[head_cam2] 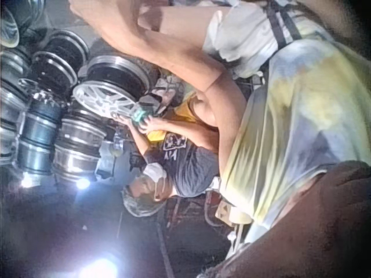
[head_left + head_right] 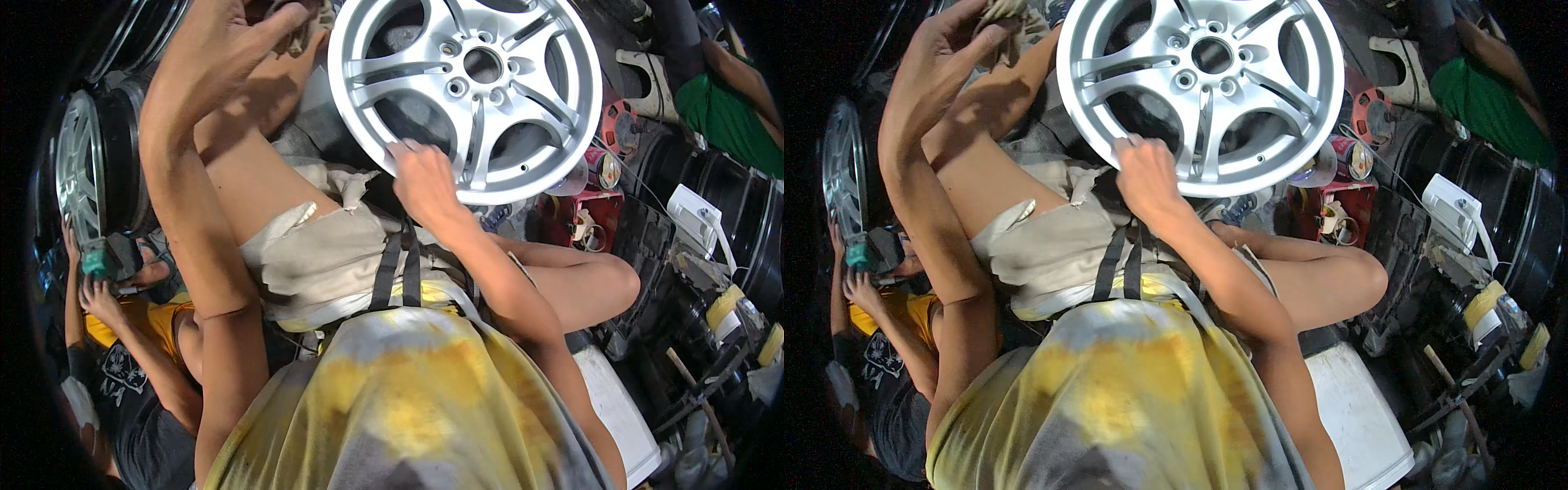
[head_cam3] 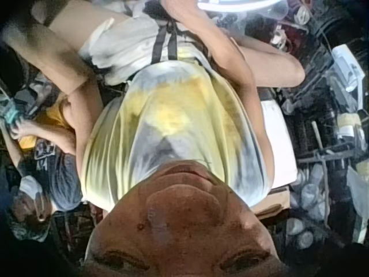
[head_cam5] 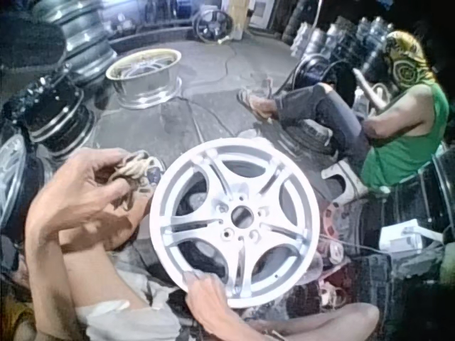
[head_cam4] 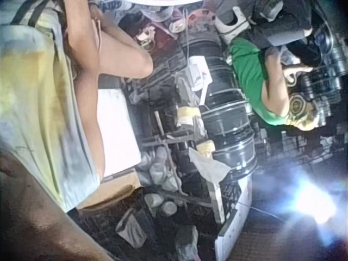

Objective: The person scrubs a silver five-spoke wheel rim with a cloth, focusing on the spokes and inner barrel. They rotate the rim to access different areas and continue scrubbing by hand.

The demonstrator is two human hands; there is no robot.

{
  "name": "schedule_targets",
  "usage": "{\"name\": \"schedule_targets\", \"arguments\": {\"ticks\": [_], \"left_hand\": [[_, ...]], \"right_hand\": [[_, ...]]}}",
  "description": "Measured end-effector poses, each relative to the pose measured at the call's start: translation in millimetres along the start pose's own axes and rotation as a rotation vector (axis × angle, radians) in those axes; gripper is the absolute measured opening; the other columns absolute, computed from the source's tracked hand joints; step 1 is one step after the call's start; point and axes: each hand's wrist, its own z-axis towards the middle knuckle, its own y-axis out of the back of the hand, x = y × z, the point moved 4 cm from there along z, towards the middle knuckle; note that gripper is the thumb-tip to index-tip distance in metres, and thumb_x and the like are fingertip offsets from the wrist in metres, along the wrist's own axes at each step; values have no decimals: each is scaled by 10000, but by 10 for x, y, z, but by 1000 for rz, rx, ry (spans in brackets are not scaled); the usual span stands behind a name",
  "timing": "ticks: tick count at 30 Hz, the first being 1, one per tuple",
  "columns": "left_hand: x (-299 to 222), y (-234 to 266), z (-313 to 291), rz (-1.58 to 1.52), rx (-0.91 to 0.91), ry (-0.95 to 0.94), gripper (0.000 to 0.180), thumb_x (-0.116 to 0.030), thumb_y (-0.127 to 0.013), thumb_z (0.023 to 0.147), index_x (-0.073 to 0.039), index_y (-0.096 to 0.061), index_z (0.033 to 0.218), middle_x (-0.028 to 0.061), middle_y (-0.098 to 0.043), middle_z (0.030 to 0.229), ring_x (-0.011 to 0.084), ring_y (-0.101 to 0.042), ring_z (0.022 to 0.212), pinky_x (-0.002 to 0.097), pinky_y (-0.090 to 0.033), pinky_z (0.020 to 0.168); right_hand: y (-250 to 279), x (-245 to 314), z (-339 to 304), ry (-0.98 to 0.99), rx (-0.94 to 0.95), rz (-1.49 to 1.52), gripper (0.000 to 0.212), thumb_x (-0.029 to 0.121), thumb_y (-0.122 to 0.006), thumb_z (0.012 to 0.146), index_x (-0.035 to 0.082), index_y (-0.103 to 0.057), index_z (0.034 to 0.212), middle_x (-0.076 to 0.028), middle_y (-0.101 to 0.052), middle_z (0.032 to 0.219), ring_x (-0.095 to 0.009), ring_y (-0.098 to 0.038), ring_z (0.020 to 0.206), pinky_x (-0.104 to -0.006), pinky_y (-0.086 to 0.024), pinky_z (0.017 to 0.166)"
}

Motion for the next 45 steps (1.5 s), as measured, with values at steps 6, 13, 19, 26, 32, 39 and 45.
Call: {"name": "schedule_targets", "arguments": {"ticks": [6,13,19,26,32,39,45], "left_hand": [[63,-151,159,-40,33,-36,208,-58,-604,894,65,-671,1048,61,-657,773,86,-565,723,287,-490,662],[115,-201,207,-54,39,-90,236,-70,-611,882,70,-670,1063,73,-660,777,90,-549,720,293,-481,666],[-64,-89,220,-45,150,2,266,-84,-619,887,67,-680,1096,82,-686,795,93,-575,731,293,-498,682],[-2,-137,115,-60,70,-95,280,-96,-631,884,70,-674,1105,136,-713,823,114,-601,726,313,-514,694],[-108,-38,46,-78,116,-38,302,-101,-637,883,71,-675,1127,161,-725,853,140,-631,746,323,-530,727],[40,-201,211,-12,92,-161,307,-114,-643,876,56,-686,1129,185,-732,875,154,-639,758,331,-529,743],[126,-202,175,-8,109,-140,302,-116,-640,879,47,-685,1129,199,-727,870,185,-647,748,342,-527,739]], "right_hand": [[-74,-38,287,-48,-67,111,222,-83,-541,830,-36,-565,1046,-297,-677,919,-510,-645,879,-585,-496,755],[-188,-325,351,-107,-149,174,294,-76,-548,838,8,-594,1116,-297,-687,977,-514,-645,904,-572,-504,781],[-21,-281,203,-143,17,139,230,-44,-512,888,0,-591,1100,-303,-687,1002,-514,-650,924,-582,-500,800],[-133,159,613,-158,-147,146,275,-104,-562,809,-36,-541,1074,-299,-681,938,-497,-672,883,-565,-525,769],[-105,-38,236,-223,38,200,301,-72,-506,858,-28,-439,1149,-363,-664,1017,-552,-629,990,-592,-471,858],[-155,-8,687,-230,-99,217,346,-97,-603,787,-66,-436,1089,-342,-669,844,-551,-657,875,-615,-500,821],[173,-334,-244,-365,151,162,251,-14,-560,942,48,-446,1156,-295,-662,860,-524,-654,874,-547,-493,761]]}}
